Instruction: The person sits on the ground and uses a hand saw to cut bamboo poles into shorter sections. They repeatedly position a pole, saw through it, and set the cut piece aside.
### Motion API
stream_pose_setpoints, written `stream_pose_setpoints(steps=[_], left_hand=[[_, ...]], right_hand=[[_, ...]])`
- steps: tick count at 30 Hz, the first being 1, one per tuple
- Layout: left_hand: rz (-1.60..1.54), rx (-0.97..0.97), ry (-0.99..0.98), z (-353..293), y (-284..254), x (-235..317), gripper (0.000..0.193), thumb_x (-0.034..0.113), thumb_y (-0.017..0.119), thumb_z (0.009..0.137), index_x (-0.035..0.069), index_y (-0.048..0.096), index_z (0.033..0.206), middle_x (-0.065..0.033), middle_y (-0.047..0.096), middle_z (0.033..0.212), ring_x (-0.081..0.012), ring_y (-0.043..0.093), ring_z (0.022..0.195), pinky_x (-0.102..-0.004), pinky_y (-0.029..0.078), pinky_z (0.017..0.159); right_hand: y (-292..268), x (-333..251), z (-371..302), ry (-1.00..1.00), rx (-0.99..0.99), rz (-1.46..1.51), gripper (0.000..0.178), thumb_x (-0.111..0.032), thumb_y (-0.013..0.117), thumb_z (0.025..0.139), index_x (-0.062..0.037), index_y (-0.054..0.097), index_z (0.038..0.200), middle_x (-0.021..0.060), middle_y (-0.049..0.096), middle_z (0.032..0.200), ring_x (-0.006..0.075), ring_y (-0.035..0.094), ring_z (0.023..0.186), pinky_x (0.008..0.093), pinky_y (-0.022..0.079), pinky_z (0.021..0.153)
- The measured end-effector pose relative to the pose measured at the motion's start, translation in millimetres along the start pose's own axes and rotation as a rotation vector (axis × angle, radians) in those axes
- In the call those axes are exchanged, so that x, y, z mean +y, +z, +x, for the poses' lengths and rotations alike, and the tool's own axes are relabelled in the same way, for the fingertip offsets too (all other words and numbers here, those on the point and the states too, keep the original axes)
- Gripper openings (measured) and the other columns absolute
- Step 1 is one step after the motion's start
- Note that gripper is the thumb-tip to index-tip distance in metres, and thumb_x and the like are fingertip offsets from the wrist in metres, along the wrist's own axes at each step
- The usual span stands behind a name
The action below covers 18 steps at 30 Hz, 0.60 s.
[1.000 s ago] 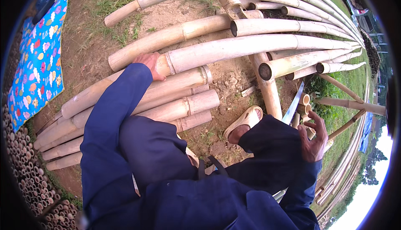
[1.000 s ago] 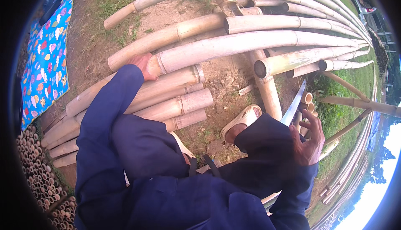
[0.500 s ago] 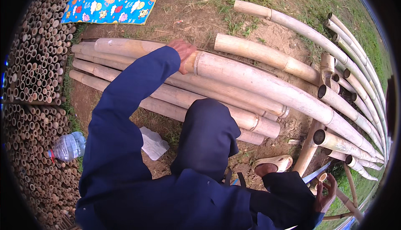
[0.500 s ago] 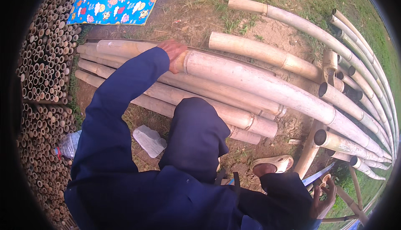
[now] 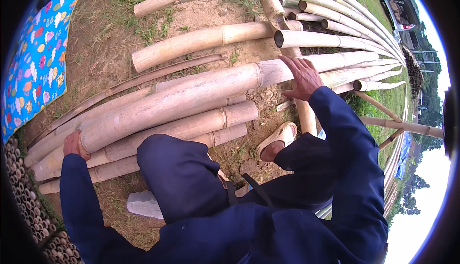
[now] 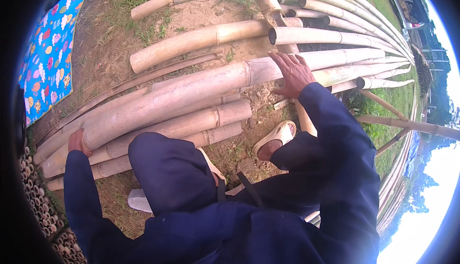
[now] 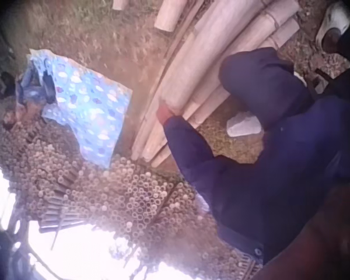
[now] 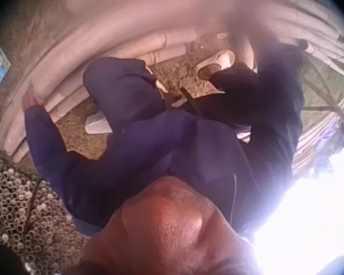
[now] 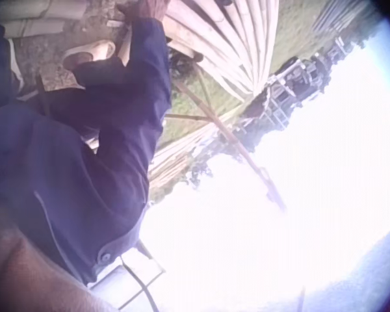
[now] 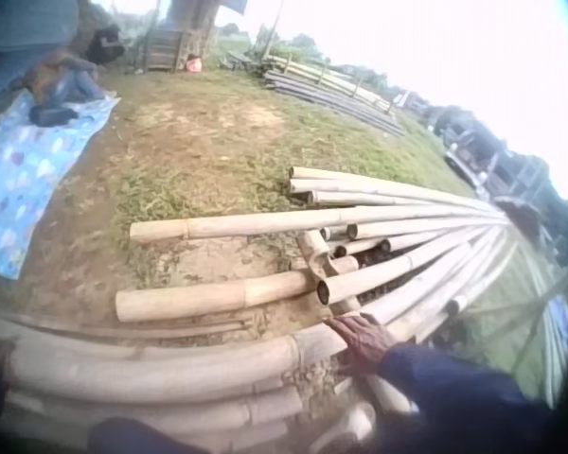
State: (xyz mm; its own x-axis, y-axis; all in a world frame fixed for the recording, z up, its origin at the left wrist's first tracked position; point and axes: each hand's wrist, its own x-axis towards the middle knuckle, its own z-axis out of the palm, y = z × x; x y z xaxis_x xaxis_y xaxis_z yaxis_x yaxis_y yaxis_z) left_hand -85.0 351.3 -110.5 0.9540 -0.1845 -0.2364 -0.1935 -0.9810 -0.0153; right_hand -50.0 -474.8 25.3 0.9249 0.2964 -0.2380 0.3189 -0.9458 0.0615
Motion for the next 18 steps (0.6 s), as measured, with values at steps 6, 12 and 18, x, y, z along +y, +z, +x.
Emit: stream_pose_setpoints(steps=[6, 12, 18], left_hand=[[0.064, 0.030, -0.014, -6.5, 1.3, 9.2, 0.075, 0.015, 0.083, 0.055, 0.012, 0.056, 0.125, -0.0106, 0.065, 0.114, -0.0327, 0.059, 0.112, -0.0416, 0.039, 0.107], [0.090, -0.027, -0.101, -8.5, -20.1, 24.2, 0.075, 0.018, 0.083, 0.057, 0.016, 0.057, 0.127, -0.0082, 0.066, 0.119, -0.0282, 0.059, 0.121, -0.0421, 0.034, 0.113], [0.081, 0.054, -0.204, -36.1, -44.2, 20.9, 0.082, 0.020, 0.086, 0.058, 0.018, 0.054, 0.133, -0.0067, 0.062, 0.135, -0.0247, 0.051, 0.136, -0.0444, 0.030, 0.119]], right_hand=[[44.9, 15.9, 38.9, -0.042, -0.021, -0.129, 0.115, -0.037, 0.094, 0.061, -0.0122, 0.035, 0.156, 0.0119, 0.047, 0.154, 0.0302, 0.042, 0.146, 0.0505, 0.028, 0.124], [67.7, 35.9, 60.9, -0.168, -0.060, -0.012, 0.088, -0.012, 0.085, 0.057, -0.0097, 0.049, 0.138, 0.0133, 0.062, 0.120, 0.0360, 0.060, 0.123, 0.0519, 0.036, 0.120], [54.4, 2.7, 53.4, -0.171, 0.021, 0.067, 0.081, -0.003, 0.076, 0.055, -0.0009, 0.052, 0.132, 0.0210, 0.060, 0.116, 0.0456, 0.057, 0.111, 0.0526, 0.046, 0.104]])
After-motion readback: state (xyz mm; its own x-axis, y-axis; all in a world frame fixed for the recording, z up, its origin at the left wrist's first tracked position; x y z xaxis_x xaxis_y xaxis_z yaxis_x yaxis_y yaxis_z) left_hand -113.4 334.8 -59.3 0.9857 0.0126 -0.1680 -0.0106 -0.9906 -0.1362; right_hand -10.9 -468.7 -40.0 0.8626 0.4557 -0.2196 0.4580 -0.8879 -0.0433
